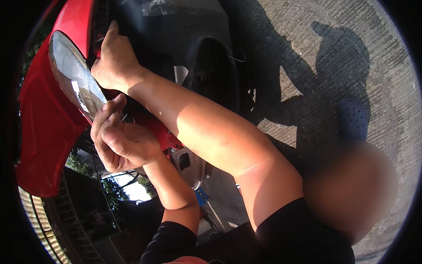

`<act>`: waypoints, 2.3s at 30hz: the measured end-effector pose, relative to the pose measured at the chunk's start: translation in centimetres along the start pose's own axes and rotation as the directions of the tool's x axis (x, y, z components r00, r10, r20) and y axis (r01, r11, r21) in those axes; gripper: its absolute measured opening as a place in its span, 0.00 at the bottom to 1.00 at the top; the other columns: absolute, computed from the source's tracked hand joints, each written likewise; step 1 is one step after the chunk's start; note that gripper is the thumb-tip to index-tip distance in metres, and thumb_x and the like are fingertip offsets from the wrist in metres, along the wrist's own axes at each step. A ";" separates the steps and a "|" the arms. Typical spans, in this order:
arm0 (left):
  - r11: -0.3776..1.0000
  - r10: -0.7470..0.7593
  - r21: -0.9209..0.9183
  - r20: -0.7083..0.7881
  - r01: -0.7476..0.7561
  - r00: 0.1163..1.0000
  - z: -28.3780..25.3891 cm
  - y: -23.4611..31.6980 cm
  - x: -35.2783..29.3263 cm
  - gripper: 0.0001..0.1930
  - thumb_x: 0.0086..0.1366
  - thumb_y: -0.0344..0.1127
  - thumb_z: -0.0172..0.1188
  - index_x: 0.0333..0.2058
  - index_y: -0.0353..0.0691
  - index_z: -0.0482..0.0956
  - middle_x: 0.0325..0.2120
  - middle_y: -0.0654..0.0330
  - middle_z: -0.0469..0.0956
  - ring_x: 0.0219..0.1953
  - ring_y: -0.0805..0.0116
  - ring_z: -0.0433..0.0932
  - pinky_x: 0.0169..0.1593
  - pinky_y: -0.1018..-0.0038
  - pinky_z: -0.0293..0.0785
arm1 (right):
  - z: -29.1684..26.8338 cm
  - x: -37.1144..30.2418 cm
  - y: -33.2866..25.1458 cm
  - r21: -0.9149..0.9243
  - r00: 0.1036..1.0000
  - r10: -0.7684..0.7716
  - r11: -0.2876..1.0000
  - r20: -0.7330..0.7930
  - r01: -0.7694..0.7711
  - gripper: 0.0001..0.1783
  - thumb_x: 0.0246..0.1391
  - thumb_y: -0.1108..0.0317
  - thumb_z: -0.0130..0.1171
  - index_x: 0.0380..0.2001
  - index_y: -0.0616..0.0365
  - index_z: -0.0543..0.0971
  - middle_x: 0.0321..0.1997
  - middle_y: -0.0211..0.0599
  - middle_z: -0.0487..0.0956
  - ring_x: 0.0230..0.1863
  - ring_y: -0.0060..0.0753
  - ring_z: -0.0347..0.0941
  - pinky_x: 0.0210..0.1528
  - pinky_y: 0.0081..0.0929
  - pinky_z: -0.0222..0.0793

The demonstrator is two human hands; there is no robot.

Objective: The person kneels beside a red motorcycle and repeatedly attempts to align and secure the front headlight assembly. They press the headlight into place, adjust its position, and manipulate small clips or fasteners along the edge to secure it to the fairing.

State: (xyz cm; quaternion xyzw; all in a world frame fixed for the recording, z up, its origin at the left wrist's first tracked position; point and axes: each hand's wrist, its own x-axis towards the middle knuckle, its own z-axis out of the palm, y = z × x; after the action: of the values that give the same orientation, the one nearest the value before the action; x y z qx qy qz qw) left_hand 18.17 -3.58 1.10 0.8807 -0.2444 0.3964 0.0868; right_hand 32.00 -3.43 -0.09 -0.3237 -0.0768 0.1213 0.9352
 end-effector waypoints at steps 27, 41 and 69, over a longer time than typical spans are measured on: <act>0.999 -0.018 -0.029 -0.013 0.017 1.000 0.2 0.7 -0.3 0.18 0.77 0.37 0.59 0.34 0.23 0.80 0.35 0.38 0.84 0.36 0.46 0.89 0.42 0.56 0.92 | 0.9 -0.8 0.5 0.174 1.000 0.003 0.985 0.010 -0.004 0.45 0.57 0.81 0.58 0.75 0.74 0.52 0.50 0.69 0.85 0.55 0.65 0.84 0.60 0.45 0.79; 0.999 -0.038 -0.003 -0.001 0.038 0.999 0.8 1.0 -0.1 0.22 0.78 0.42 0.61 0.32 0.25 0.80 0.34 0.40 0.85 0.34 0.47 0.89 0.43 0.58 0.90 | 1.3 -0.2 1.3 0.174 0.999 -0.034 0.984 -0.031 0.039 0.49 0.57 0.82 0.58 0.78 0.71 0.46 0.48 0.70 0.84 0.52 0.66 0.85 0.56 0.46 0.79; 1.000 0.024 -0.005 0.020 -0.024 1.000 0.9 0.8 0.1 0.20 0.77 0.39 0.59 0.32 0.24 0.80 0.31 0.40 0.84 0.31 0.48 0.89 0.40 0.59 0.90 | 1.0 -0.2 1.1 0.161 1.000 0.011 0.987 -0.004 -0.010 0.46 0.57 0.80 0.58 0.75 0.74 0.50 0.47 0.71 0.85 0.53 0.67 0.85 0.58 0.46 0.79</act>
State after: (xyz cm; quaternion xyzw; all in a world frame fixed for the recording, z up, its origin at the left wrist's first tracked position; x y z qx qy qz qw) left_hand 18.35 -4.63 0.54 0.8815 -0.2565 0.3879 0.0816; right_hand 31.39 -2.05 -0.06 -0.2478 -0.0631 0.1312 0.9578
